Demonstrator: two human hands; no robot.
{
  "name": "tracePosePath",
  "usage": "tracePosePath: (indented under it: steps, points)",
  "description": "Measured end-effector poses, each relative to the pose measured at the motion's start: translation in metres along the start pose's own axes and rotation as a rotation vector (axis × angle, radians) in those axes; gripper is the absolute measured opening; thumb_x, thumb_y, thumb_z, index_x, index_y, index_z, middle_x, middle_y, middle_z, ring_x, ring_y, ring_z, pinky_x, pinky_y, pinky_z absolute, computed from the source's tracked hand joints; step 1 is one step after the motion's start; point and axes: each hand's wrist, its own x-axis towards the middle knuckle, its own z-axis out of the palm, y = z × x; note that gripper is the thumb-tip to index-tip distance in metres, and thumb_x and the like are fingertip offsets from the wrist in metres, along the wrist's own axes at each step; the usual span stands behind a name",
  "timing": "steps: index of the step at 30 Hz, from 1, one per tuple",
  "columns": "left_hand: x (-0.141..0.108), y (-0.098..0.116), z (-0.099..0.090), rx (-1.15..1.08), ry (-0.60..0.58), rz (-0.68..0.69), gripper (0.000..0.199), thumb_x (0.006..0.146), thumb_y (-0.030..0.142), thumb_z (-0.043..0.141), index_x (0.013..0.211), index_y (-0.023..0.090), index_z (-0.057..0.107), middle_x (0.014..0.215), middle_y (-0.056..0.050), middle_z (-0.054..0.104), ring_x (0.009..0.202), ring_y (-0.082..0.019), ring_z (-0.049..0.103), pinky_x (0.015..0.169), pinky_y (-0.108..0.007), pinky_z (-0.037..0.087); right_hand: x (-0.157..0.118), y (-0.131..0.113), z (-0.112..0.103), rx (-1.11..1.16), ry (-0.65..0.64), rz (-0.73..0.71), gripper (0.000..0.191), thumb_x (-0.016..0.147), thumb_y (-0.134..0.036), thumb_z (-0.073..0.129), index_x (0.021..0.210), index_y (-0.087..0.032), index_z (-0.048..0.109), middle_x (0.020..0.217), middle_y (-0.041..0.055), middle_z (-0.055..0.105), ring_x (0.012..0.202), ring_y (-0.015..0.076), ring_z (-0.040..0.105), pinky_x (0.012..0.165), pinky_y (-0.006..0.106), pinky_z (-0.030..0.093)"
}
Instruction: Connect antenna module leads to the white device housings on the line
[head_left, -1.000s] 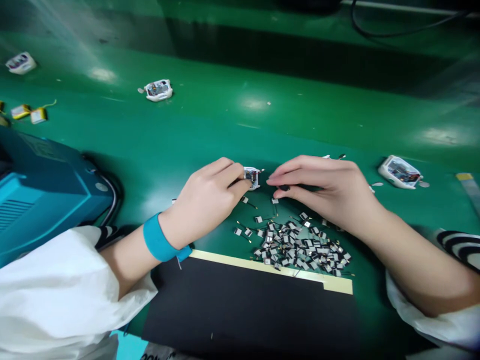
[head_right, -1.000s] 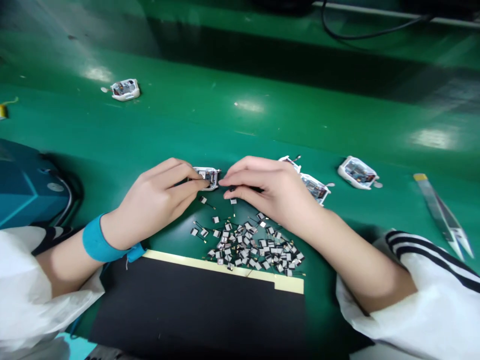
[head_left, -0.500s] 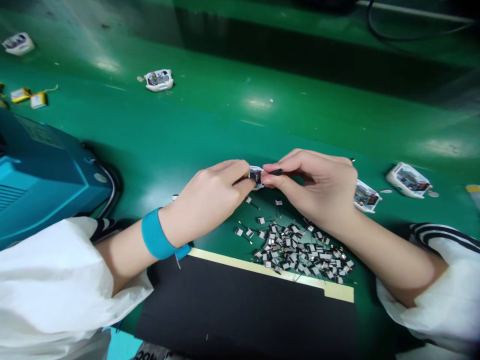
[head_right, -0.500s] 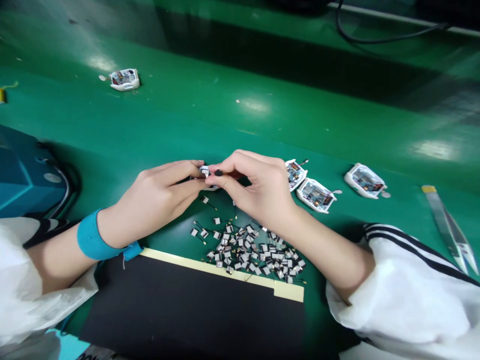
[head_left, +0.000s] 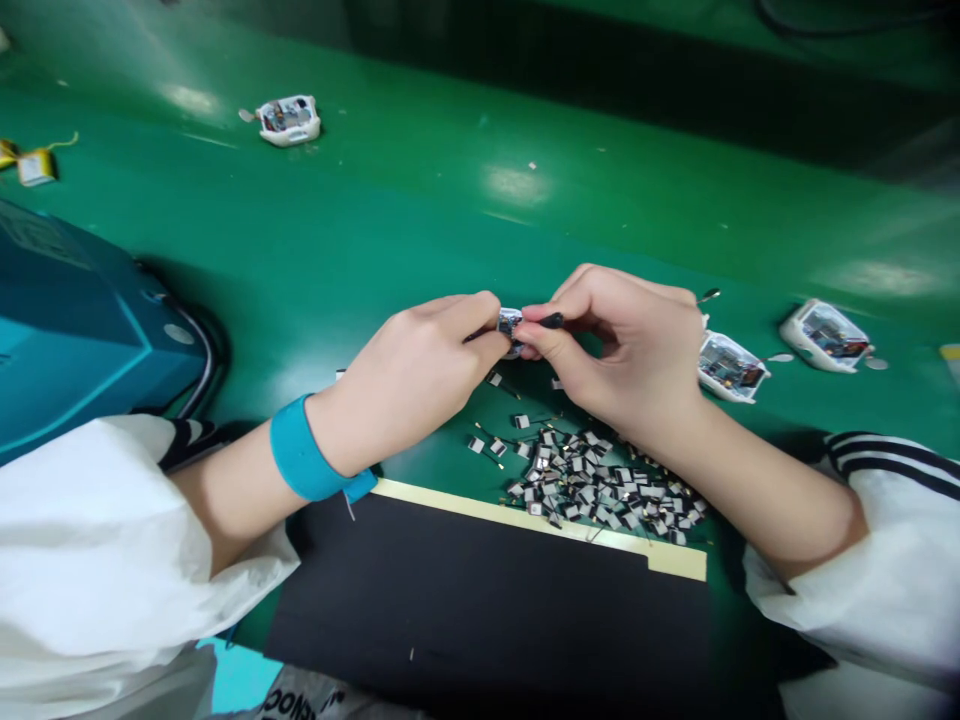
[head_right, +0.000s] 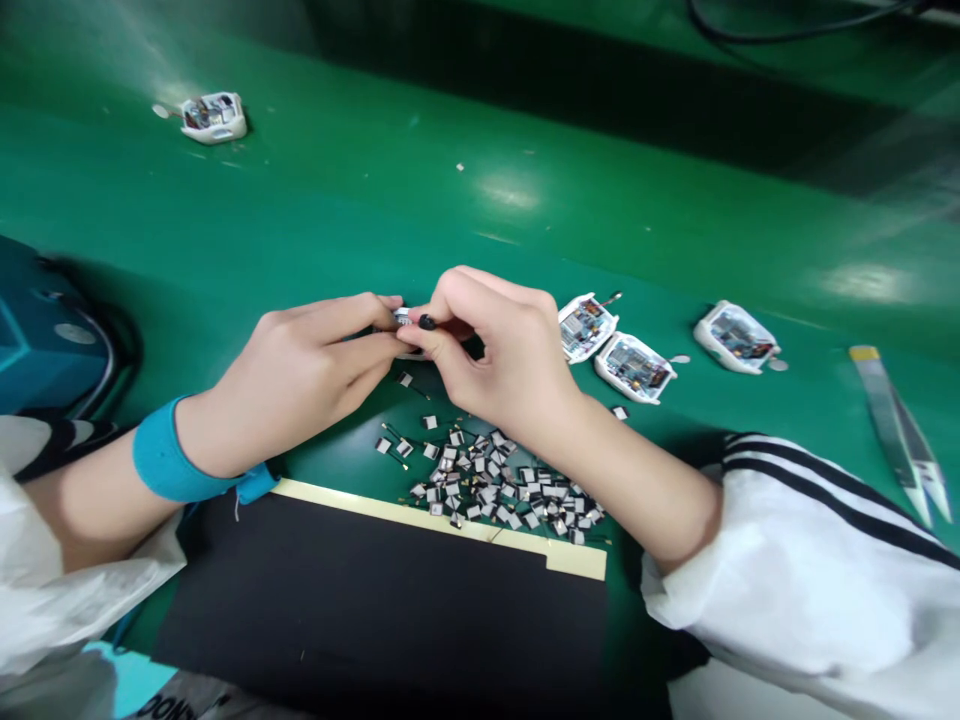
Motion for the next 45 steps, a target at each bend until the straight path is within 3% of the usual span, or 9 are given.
tracePosePath:
  steps: [7,13,15,18,21,24,29,38,45]
  points:
    - [-0.002,-0.004,0.003,-0.017,0.104,0.045,0.026,0.085,0.016,0.034,0.078,0.012,0.059,0.076,-0.004,0.054,0.078,-0.015,0.054,0.069,-0.025,0.046,0.003,-0.002,0.001,-0.003,-0.068,0.011,0.017,0.075,-0.02,0.053,0.061,-0.018,0.046,0.06,-0.0016,0.053,0.056,0.0088,0.049,0.05,0.022,0.039]
    - [-0.007,0.006,-0.003,-0.129,0.14,-0.037,0.028,0.085,0.023,0.039,0.104,0.009,0.053,0.088,-0.008,0.058,0.079,-0.017,0.052,0.073,-0.032,0.046,0.008,0.003,-0.023,-0.061,0.052,-0.04,0.005,0.077,-0.014,0.05,0.074,-0.017,0.049,0.068,0.0002,0.054,0.066,0.0099,0.052,0.061,0.022,0.042]
    - [-0.011,0.01,-0.004,-0.273,0.118,-0.098,0.036,0.084,0.021,0.038,0.117,0.008,0.043,0.093,-0.009,0.057,0.079,-0.016,0.052,0.073,-0.031,0.047,0.01,0.006,-0.031,-0.164,-0.005,-0.03,0.007,0.079,-0.013,0.047,0.072,-0.016,0.049,0.068,0.001,0.053,0.066,0.0102,0.051,0.061,0.022,0.041]
    - [-0.014,0.009,-0.002,-0.528,0.111,-0.161,0.049,0.08,0.011,0.036,0.128,0.015,0.027,0.101,-0.007,0.053,0.079,-0.012,0.052,0.072,-0.026,0.048,0.01,0.008,-0.032,-0.213,-0.215,0.031,0.008,0.079,-0.015,0.047,0.073,-0.015,0.053,0.069,0.0014,0.053,0.064,0.0101,0.051,0.059,0.022,0.043]
    - [-0.009,0.001,0.001,-0.592,0.171,-0.178,0.06,0.076,0.007,0.04,0.131,0.02,0.02,0.116,-0.007,0.047,0.099,-0.015,0.046,0.086,-0.033,0.043,0.008,0.006,-0.024,-0.221,-0.359,0.045,0.011,0.079,-0.023,0.05,0.081,-0.015,0.058,0.075,0.003,0.056,0.069,0.0117,0.054,0.063,0.024,0.046]
    - [-0.002,-0.008,0.004,-0.588,0.097,-0.134,0.069,0.075,0.011,0.047,0.133,0.018,0.011,0.126,-0.008,0.041,0.114,-0.02,0.034,0.097,-0.041,0.032,0.004,0.003,-0.018,-0.346,-0.396,-0.005,0.017,0.08,-0.023,0.047,0.085,-0.012,0.059,0.078,0.0062,0.056,0.072,0.0153,0.055,0.067,0.029,0.047]
    - [0.004,-0.014,0.008,-0.586,0.0,-0.121,0.061,0.075,0.022,0.056,0.128,0.023,0.025,0.115,-0.005,0.053,0.11,-0.019,0.042,0.091,-0.04,0.037,-0.002,0.0,-0.012,-0.448,-0.425,-0.1,0.013,0.077,-0.009,0.048,0.083,-0.011,0.059,0.08,0.0075,0.055,0.077,0.0178,0.055,0.069,0.032,0.049]
    - [0.002,-0.001,0.012,-0.797,0.186,-0.222,0.048,0.063,0.011,0.057,0.109,0.016,0.043,0.1,-0.006,0.058,0.084,-0.013,0.058,0.075,-0.027,0.052,0.0,-0.012,-0.014,-0.639,-0.444,-0.135,0.018,0.075,-0.006,0.046,0.09,-0.011,0.055,0.083,0.0083,0.051,0.078,0.0188,0.05,0.067,0.031,0.045]
    - [0.0,-0.003,0.01,-0.988,0.202,-0.29,0.048,0.062,0.011,0.061,0.106,0.014,0.042,0.095,-0.006,0.057,0.087,-0.012,0.058,0.079,-0.026,0.052,0.008,-0.016,-0.015,-0.767,-0.281,-0.345,0.01,0.077,-0.013,0.047,0.071,-0.014,0.056,0.072,0.0056,0.053,0.065,0.0162,0.047,0.057,0.028,0.039]
